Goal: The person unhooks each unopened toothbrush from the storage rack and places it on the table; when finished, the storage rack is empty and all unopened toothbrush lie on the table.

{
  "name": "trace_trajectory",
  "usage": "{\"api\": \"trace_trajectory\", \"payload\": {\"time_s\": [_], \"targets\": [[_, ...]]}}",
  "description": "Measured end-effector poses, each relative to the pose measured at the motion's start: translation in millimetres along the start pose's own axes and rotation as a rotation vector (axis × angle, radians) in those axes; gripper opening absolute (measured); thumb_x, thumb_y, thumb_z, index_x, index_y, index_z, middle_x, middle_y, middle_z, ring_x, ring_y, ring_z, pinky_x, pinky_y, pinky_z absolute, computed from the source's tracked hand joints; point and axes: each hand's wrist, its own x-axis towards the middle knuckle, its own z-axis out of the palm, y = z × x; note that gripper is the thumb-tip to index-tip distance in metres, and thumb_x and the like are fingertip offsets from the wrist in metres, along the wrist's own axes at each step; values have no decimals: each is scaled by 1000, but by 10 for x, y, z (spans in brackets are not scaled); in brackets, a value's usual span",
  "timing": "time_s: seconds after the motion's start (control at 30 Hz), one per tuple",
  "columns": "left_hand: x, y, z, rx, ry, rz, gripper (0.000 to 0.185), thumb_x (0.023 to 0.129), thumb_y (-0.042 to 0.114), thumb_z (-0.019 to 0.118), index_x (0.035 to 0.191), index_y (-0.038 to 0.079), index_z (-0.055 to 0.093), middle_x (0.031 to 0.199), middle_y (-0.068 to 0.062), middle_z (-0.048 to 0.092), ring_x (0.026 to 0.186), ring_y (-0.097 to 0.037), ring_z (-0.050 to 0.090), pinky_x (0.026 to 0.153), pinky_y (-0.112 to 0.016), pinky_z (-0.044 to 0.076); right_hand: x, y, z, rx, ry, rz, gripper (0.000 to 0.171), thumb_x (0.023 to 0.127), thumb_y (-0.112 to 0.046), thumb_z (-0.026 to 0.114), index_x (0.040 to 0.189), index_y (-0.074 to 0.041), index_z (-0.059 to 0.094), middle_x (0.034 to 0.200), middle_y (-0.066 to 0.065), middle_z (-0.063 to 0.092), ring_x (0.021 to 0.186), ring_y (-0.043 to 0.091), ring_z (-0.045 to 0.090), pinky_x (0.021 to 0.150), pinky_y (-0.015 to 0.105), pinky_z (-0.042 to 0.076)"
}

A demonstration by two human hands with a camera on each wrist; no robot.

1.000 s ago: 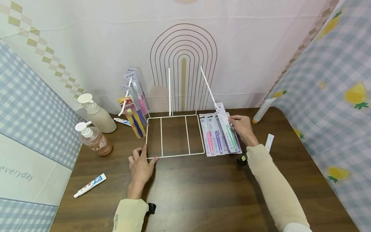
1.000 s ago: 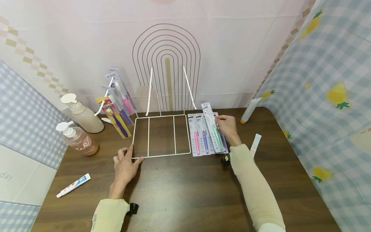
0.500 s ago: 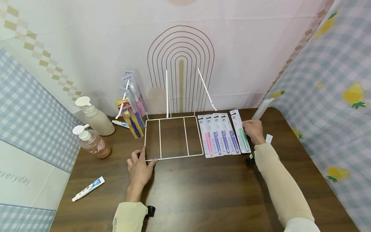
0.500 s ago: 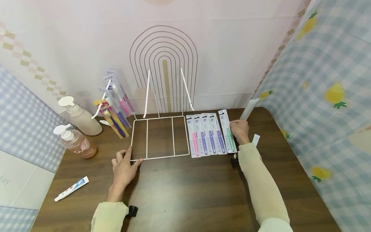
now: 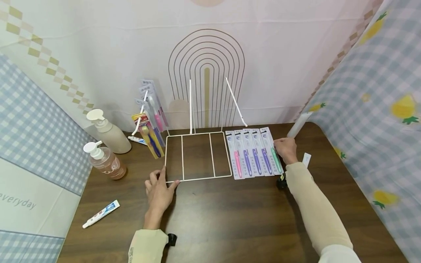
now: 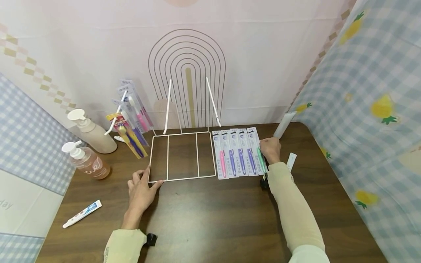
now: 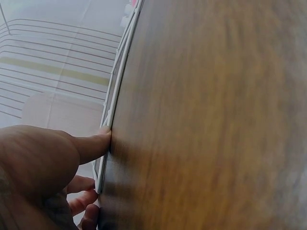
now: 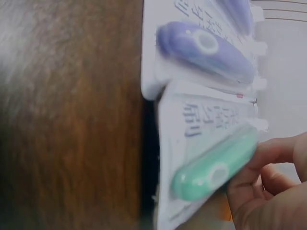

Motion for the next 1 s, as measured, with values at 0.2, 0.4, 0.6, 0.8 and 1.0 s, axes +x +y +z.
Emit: {"api": "trace_trajectory", "payload": {"time_s": [0.2, 0.4, 0.6, 0.8, 1.0], "targets": [[-20, 21, -4, -9, 25, 9, 82, 108, 27, 79, 176, 1, 39, 164, -28, 38, 136, -55, 33, 115, -69, 32, 123, 109, 54, 7, 8, -14, 33, 100, -15, 66, 113, 6, 87, 85, 9, 77, 71, 18, 64, 60, 31, 52], [-27, 35, -29, 1, 1, -14, 83, 110, 27, 77, 177, 2, 36, 167, -28, 36, 139, -53, 32, 117, -70, 33, 26, 50, 65, -14, 4, -22, 34, 105, -14, 64, 120, 8, 85, 104, 21, 82, 78, 22, 67, 63, 30, 53], [-24, 34, -28, 7, -2, -13, 83, 111, 28, 76, 178, 2, 36, 167, -27, 36, 140, -54, 32, 119, -70, 32, 97, 153, 70, -16, 4, -75, 29, 105, -14, 68, 116, 3, 88, 104, 18, 83, 79, 20, 66, 63, 28, 52], [-12, 10, -14, -10, -3, 4, 85, 110, 30, 77, 178, 3, 35, 167, -28, 35, 138, -54, 32, 118, -69, 32, 103, 181, 91, -37, 39, -133, 27, 106, -16, 69, 111, 0, 89, 104, 22, 84, 82, 29, 70, 70, 38, 56], [-3, -20, -2, -6, -8, 10, 85, 110, 32, 76, 178, 2, 34, 168, -28, 34, 136, -54, 32, 117, -70, 33, 9, 143, 114, -49, 77, -168, 28, 107, -17, 69, 116, 1, 88, 107, 23, 86, 81, 27, 72, 69, 35, 55]]}}
